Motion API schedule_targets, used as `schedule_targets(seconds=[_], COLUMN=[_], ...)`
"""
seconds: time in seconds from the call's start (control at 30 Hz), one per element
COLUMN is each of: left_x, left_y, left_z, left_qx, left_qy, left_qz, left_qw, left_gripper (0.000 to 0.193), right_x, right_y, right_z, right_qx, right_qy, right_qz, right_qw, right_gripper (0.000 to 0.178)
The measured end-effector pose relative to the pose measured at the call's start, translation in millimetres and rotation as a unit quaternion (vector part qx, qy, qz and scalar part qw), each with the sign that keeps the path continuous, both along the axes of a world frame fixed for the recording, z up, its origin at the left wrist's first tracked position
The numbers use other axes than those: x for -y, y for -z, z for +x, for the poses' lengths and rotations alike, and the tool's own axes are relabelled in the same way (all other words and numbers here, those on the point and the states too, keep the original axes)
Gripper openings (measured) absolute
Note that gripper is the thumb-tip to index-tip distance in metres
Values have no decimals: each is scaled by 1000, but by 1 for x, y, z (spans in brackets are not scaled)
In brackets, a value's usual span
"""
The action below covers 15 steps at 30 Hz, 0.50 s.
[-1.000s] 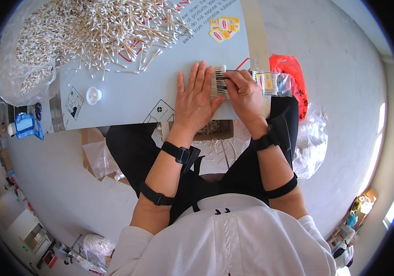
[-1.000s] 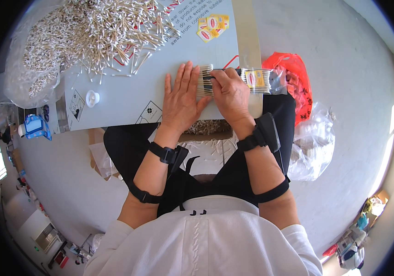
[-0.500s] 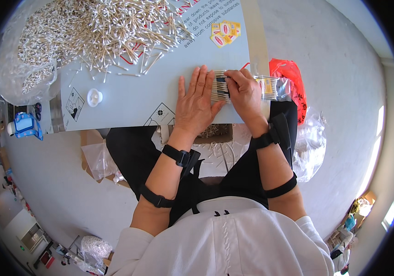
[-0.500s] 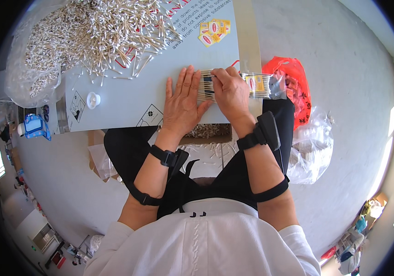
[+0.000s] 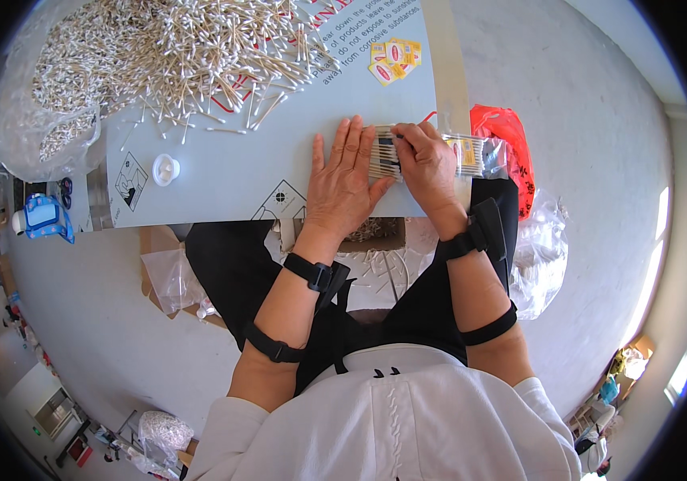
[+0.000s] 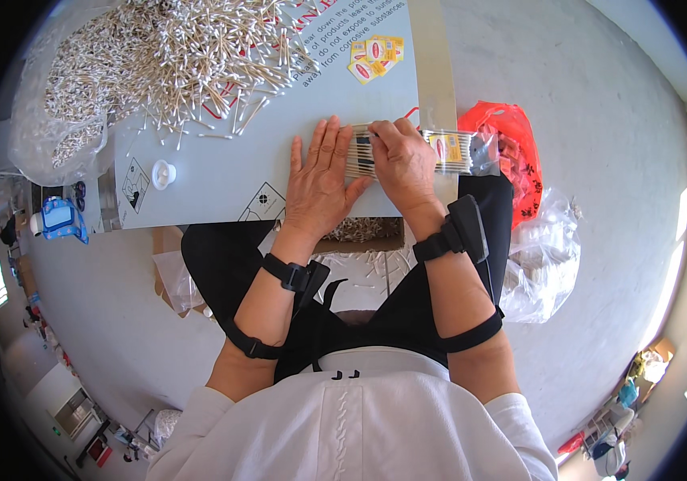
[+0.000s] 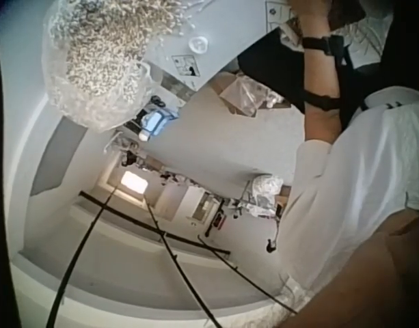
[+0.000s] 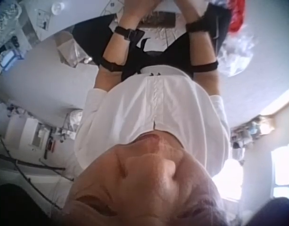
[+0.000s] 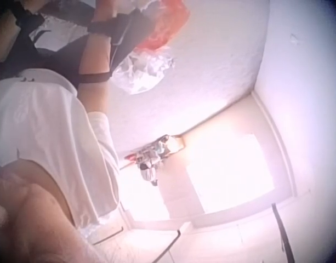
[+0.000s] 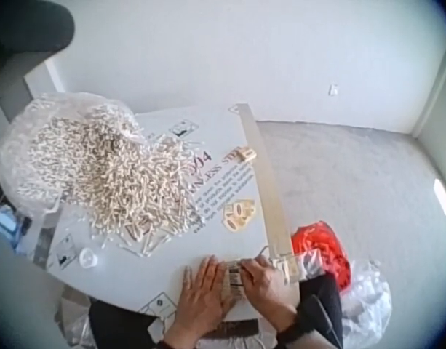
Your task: Sorting and packaging cotton swabs into containers and bags at a workstation.
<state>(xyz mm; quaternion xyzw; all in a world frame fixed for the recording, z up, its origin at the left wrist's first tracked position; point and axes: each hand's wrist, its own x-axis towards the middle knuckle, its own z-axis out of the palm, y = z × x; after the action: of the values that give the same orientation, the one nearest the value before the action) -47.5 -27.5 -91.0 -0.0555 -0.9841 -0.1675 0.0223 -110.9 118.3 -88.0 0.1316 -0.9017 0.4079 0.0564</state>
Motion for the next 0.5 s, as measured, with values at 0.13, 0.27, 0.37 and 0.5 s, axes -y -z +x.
schedule_targets(seconds=[0.13, 0.27, 0.37, 0.5], left_x=[0, 0, 0, -1], left_y=[-1, -1, -1, -1], left_z=[1, 1, 1, 0], left_qx=[2, -4, -5, 0], left_qy=[0, 5, 12, 10], left_qz=[5, 7, 3, 8], left_qw=[1000, 1000, 1000, 1000], left_gripper=[78, 74, 71, 69], right_x=[-1, 6, 11, 6], right_y=[-3, 2, 4, 5], right_z=[-11, -31, -49, -56], right_qx=[4, -5, -38, -42], right_qy=[-25, -47, -45, -44], right_qz=[11, 28, 60, 59], right_qw=[1000, 998, 996, 996], right_gripper=[6, 5, 7, 5])
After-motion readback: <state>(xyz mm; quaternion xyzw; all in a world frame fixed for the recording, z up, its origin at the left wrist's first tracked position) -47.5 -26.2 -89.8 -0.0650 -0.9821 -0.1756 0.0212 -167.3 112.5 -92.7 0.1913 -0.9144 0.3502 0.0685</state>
